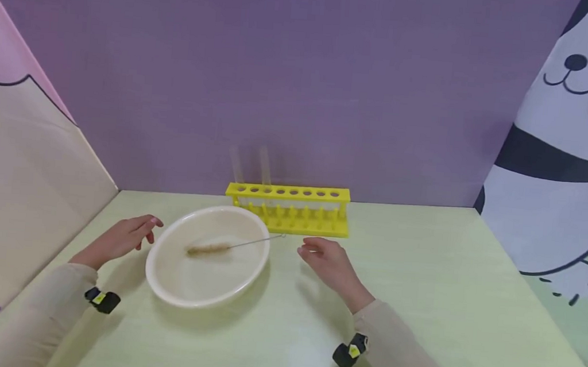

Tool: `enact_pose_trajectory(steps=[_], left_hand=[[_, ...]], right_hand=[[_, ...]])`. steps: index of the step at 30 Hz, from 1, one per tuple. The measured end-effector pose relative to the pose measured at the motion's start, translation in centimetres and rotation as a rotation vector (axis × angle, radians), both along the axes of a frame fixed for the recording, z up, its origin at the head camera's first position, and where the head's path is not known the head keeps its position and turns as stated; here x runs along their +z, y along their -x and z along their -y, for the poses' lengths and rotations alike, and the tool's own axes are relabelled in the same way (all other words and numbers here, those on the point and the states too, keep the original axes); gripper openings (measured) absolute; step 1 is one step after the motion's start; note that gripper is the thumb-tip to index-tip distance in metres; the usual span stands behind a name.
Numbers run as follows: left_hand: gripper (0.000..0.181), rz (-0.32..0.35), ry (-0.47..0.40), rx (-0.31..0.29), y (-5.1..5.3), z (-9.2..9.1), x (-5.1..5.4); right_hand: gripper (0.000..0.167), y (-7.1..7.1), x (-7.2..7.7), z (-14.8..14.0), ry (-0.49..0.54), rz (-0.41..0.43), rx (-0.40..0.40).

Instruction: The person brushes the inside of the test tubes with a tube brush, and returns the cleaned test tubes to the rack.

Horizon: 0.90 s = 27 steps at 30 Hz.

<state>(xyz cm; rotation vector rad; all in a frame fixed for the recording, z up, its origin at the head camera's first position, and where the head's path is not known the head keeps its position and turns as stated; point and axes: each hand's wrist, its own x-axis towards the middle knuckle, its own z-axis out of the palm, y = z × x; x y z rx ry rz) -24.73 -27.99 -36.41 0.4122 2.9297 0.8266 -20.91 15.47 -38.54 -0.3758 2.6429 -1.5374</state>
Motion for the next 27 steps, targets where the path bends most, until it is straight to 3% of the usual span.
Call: enact_pose_trajectory(steps=[8, 15, 23, 27], left_hand=[[0.039, 0.05, -0.122, -0.024, -0.1, -0.3, -0.6], [0.037, 0.126, -0.168, -0.022, 0.1, -0.8, -0.6], [0.036, 0.175, -0.298, -0.011, -0.1, -1.4, -0.9], [0.038, 0.211, -0.359, 0.019, -0.1, -1.7, -1.2]], right_hand=[[0.035, 0.4, -1.5, 3.3, 0.145, 0.088, 0.013], [0.036, 0.2, -1.4, 5.5, 0.329, 0.146, 0.019], [0.031, 0.2, -1.4, 7.2, 0.468, 0.228, -0.095], [0.031, 0.2, -1.2, 7.5, 0.509, 0.268, -0.11]])
